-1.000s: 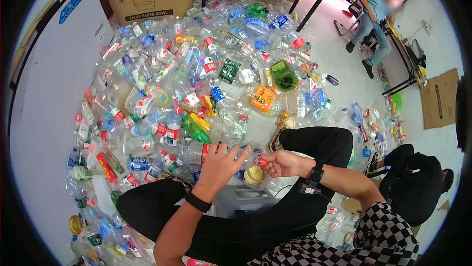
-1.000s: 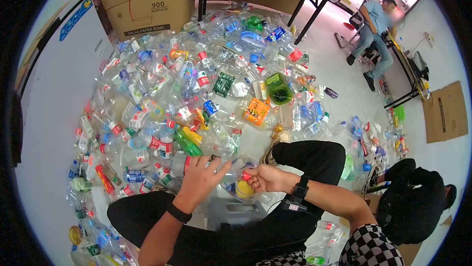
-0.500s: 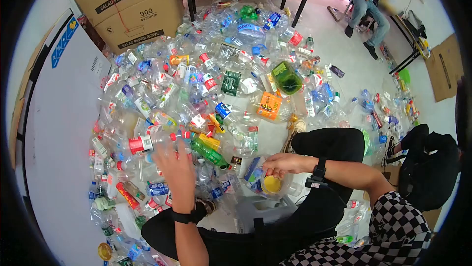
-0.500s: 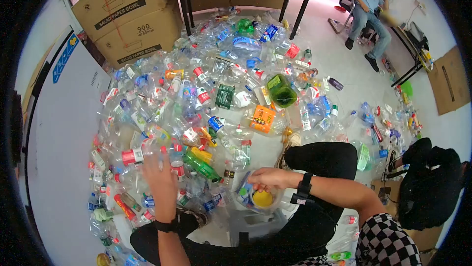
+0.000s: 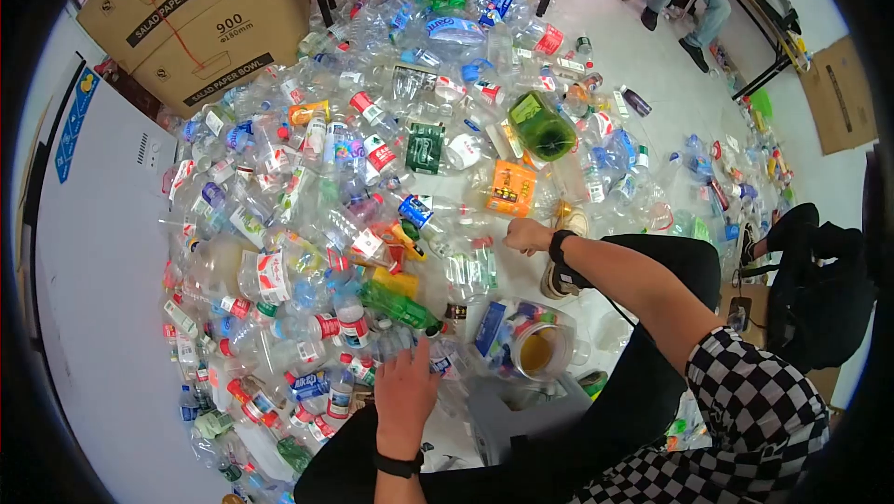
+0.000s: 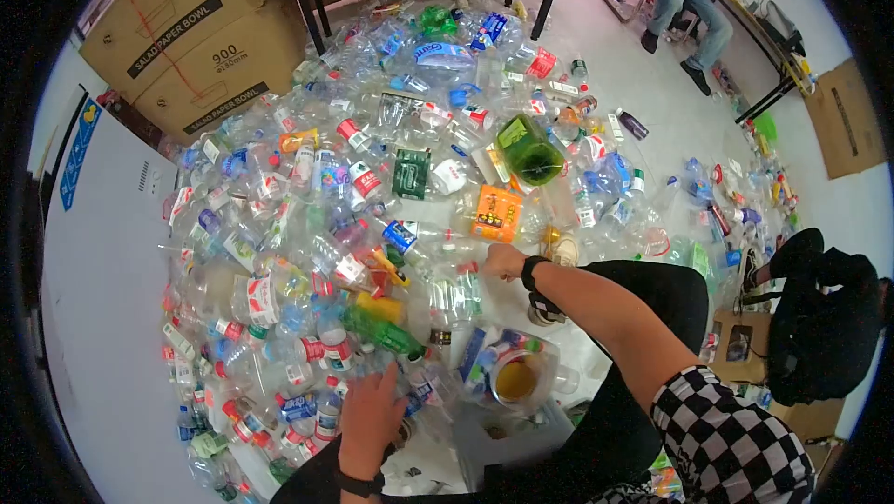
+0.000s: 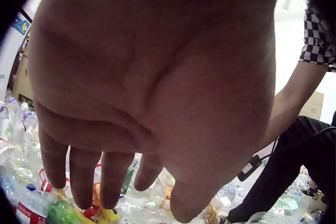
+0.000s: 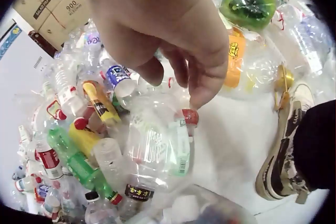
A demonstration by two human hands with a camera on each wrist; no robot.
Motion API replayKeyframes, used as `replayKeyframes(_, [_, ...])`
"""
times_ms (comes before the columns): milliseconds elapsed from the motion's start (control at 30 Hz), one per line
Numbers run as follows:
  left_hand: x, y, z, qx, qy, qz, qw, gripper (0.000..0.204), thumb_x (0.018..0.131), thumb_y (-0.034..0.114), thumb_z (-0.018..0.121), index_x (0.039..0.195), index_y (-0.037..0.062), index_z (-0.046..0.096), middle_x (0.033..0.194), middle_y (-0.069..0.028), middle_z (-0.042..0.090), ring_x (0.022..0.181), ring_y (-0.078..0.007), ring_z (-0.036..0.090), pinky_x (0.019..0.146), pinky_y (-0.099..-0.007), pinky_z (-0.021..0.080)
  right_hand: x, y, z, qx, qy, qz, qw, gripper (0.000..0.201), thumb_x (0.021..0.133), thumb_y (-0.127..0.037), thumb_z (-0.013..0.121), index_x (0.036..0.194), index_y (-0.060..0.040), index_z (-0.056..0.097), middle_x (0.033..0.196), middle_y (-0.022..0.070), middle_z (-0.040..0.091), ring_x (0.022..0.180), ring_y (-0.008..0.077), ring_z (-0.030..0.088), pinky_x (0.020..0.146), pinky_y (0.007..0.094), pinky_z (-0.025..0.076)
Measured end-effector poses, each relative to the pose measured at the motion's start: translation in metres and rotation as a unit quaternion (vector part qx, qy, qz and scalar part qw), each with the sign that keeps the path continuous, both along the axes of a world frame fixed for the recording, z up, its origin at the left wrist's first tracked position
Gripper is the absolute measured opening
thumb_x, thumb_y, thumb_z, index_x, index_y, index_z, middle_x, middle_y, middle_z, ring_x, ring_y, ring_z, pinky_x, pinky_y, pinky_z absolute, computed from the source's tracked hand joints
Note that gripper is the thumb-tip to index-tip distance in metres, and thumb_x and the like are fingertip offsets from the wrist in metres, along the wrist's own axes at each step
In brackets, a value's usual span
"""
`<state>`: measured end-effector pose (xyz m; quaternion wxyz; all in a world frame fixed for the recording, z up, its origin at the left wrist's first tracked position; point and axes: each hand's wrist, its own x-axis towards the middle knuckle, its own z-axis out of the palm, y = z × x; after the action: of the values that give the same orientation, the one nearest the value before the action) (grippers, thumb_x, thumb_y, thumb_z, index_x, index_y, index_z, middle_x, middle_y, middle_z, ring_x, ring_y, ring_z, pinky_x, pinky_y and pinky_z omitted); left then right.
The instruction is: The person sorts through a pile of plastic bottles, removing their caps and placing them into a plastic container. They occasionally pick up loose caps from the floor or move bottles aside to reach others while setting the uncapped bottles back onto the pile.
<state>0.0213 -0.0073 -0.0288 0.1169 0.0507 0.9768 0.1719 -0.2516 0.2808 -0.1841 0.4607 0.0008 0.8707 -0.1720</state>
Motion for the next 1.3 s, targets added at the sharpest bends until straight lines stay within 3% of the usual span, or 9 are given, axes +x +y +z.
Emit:
replayKeyframes(100, [0.0, -0.001, -0.006, -0.001, -0.047, 0.024, 0.999, 0.063, 0.078, 0.026, 0.076, 0.135, 0.0093, 0.052, 0.101, -0.0136, 0.063, 0.09, -0.0343, 0.064, 0.078, -0.0455, 0.051, -0.011, -0.022, -0.023, 0.001, 0.043, -0.009, 0.999, 0.034, 0.087, -0.027, 0.058, 0.103, 0.0013, 0.068, 0.087, 0.0173, 0.069, 0.077, 0.0298, 0.069, 0.067, 0.0419, 0.058])
replayKeyframes(167, [0.004, 0.0, -0.014, -0.009, -0.062, 0.038, 0.997, 0.06, 0.075, 0.03, 0.077, 0.129, 0.0115, 0.056, 0.099, -0.0103, 0.063, 0.095, -0.0304, 0.064, 0.084, -0.0438, 0.049, -0.02, -0.042, -0.047, 0.014, 0.244, 0.136, 0.96, 0.042, 0.083, -0.034, 0.068, 0.088, 0.0074, 0.069, 0.09, 0.0243, 0.071, 0.083, 0.0368, 0.071, 0.074, 0.0459, 0.058])
replayKeyframes(300, [0.002, 0.002, -0.013, -0.008, -0.098, 0.032, 0.995, 0.061, 0.075, 0.03, 0.077, 0.129, 0.0113, 0.056, 0.102, -0.0096, 0.062, 0.097, -0.0293, 0.063, 0.087, -0.0432, 0.048, -0.033, -0.111, -0.05, -0.091, 0.33, 0.107, 0.933, 0.044, 0.083, -0.035, 0.068, 0.1, 0.0055, 0.067, 0.108, 0.0278, 0.067, 0.1, 0.0374, 0.068, 0.088, 0.0486, 0.053])
replayKeyframes(467, [0.001, 0.0, -0.004, -0.01, -0.1, 0.04, 0.994, 0.065, 0.075, 0.03, 0.077, 0.132, 0.0115, 0.053, 0.109, -0.0101, 0.062, 0.103, -0.0291, 0.061, 0.093, -0.0449, 0.045, -0.056, -0.162, -0.084, -0.056, 0.137, 0.041, 0.988, 0.052, 0.08, -0.041, 0.068, 0.112, 0.0, 0.063, 0.115, 0.0276, 0.065, 0.106, 0.0386, 0.065, 0.092, 0.0458, 0.051])
replayKeyframes(700, [0.005, -0.003, -0.012, 0.003, -0.068, 0.058, 0.996, 0.066, 0.076, 0.031, 0.076, 0.134, 0.0114, 0.052, 0.111, -0.0107, 0.062, 0.104, -0.03, 0.06, 0.095, -0.046, 0.045, -0.027, -0.144, -0.099, -0.184, 0.089, 0.017, 0.979, 0.074, 0.064, -0.046, 0.079, 0.115, 0.005, 0.061, 0.107, 0.0242, 0.068, 0.103, 0.0344, 0.066, 0.089, 0.0394, 0.051])
replayKeyframes(1000, [-0.016, 0.003, -0.011, 0.054, 0.018, 0.106, 0.993, 0.073, 0.079, 0.025, 0.075, 0.141, 0.0033, 0.044, 0.119, -0.019, 0.06, 0.107, -0.0364, 0.059, 0.093, -0.0478, 0.047, -0.003, -0.098, 0.049, -0.373, -0.16, 0.005, 0.914, 0.064, 0.082, -0.018, 0.077, 0.136, 0.0018, 0.048, 0.123, 0.0072, 0.059, 0.118, 0.0149, 0.052, 0.099, 0.0297, 0.043])
replayKeyframes(1100, [-0.034, 0.011, -0.011, 0.331, 0.09, 0.241, 0.908, 0.085, 0.082, 0.016, 0.076, 0.149, -0.0034, 0.028, 0.127, -0.0265, 0.056, 0.116, -0.0342, 0.057, 0.096, -0.0467, 0.046, 0.044, -0.089, 0.119, -0.49, -0.251, 0.007, 0.835, 0.064, 0.083, -0.013, 0.076, 0.137, 0.0022, 0.045, 0.126, 0.0066, 0.057, 0.12, 0.0155, 0.051, 0.102, 0.0299, 0.041])
replayKeyframes(1200, [-0.046, 0.024, 0.021, 0.624, 0.07, 0.319, 0.71, 0.083, 0.084, 0.008, 0.076, 0.148, -0.0057, 0.024, 0.129, -0.021, 0.056, 0.115, -0.0236, 0.057, 0.095, -0.0368, 0.048, 0.093, -0.083, 0.158, -0.477, -0.215, 0.127, 0.843, 0.067, 0.085, -0.011, 0.075, 0.141, 0.0015, 0.041, 0.133, 0.0086, 0.054, 0.123, 0.0165, 0.049, 0.103, 0.033, 0.043])
replayKeyframes(1300, [-0.038, 0.022, 0.031, 0.634, 0.034, 0.358, 0.684, 0.071, 0.086, 0.007, 0.075, 0.141, -0.0048, 0.032, 0.124, -0.0167, 0.057, 0.108, -0.0199, 0.059, 0.092, -0.0318, 0.049, 0.127, -0.064, 0.183, -0.479, -0.083, 0.158, 0.86, 0.061, 0.088, -0.026, 0.07, 0.137, 0.0002, 0.045, 0.134, 0.013, 0.057, 0.12, 0.0242, 0.056, 0.097, 0.0379, 0.046])
